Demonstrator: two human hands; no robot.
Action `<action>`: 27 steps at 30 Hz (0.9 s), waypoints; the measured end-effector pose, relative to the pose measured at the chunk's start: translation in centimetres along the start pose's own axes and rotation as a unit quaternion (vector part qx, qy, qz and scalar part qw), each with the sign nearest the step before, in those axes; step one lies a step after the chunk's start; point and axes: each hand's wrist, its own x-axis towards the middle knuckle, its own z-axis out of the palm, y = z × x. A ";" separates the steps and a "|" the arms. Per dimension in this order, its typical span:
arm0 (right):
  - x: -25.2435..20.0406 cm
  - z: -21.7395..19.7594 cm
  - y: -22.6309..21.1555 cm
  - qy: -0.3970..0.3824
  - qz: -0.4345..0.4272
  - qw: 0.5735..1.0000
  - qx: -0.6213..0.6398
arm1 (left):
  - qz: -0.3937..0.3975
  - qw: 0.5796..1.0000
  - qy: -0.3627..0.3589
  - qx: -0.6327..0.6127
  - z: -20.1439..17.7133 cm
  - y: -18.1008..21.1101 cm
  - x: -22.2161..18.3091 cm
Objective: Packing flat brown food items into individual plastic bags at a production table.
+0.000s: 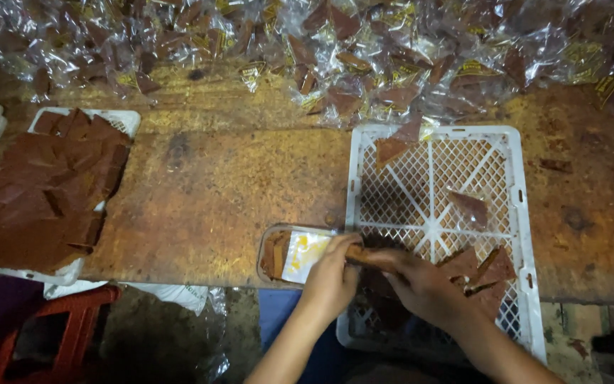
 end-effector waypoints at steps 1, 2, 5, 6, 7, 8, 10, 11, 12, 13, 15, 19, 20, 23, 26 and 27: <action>0.1 0.0 0.1 -0.020 0.070 0.997 -0.028 | 0.028 0.999 0.033 0.008 -0.1 0.6 0.2; 0.1 0.0 0.2 -0.041 0.140 0.988 -0.057 | 0.056 0.996 0.066 0.014 0.0 1.2 0.3; 0.1 0.3 0.8 0.085 0.383 0.914 -0.106 | -0.303 0.924 -0.070 -0.222 -0.9 7.4 1.0; 0.4 -0.4 1.0 0.087 0.379 0.915 -0.109 | -0.299 0.926 -0.068 -0.222 0.0 6.1 0.3; 0.6 -1.2 1.1 -0.001 0.356 0.927 -0.121 | -0.065 0.984 -0.045 -0.160 0.9 4.8 -0.4; 0.3 -1.6 1.2 -0.090 0.335 0.929 -0.127 | 0.167 0.982 -0.025 -0.087 2.1 3.5 -1.5; -0.1 -3.1 3.7 -0.066 0.325 0.937 -0.106 | 0.119 0.989 -0.017 -0.090 0.8 3.3 -1.2; -0.4 -3.7 4.9 -0.041 0.312 0.945 -0.086 | 0.072 0.993 -0.009 -0.091 0.2 3.2 -1.2; 0.4 -4.4 3.3 -0.042 0.315 0.944 -0.084 | 0.069 0.993 -0.011 -0.092 0.2 1.1 -1.4; 1.2 -5.2 1.8 0.063 0.212 0.963 -0.157 | -0.021 0.999 -0.004 -0.028 0.2 -0.9 -1.6; 1.4 -5.3 1.1 0.166 0.109 0.954 -0.227 | -0.111 0.993 -0.004 0.035 0.1 -3.0 -2.5; 2.2 -1.7 1.4 -0.037 0.277 0.924 -0.261 | 0.001 0.996 0.042 0.074 -0.9 -3.3 -2.8; 2.7 -0.4 0.6 -0.222 0.439 0.819 -0.296 | 0.065 0.989 0.122 0.058 -0.9 -3.2 -2.8; 0.2 4.1 2.4 -0.028 0.065 0.992 -0.103 | 0.019 0.991 0.112 0.066 -0.9 -4.1 -3.0; -4.7 5.6 10.8 -0.043 0.197 0.962 -0.185 | -0.055 0.990 0.128 0.015 -0.5 -5.6 -3.5; -3.4 4.2 8.6 -0.039 0.200 0.961 -0.185 | -0.053 0.991 0.124 0.014 -0.6 -5.1 -3.1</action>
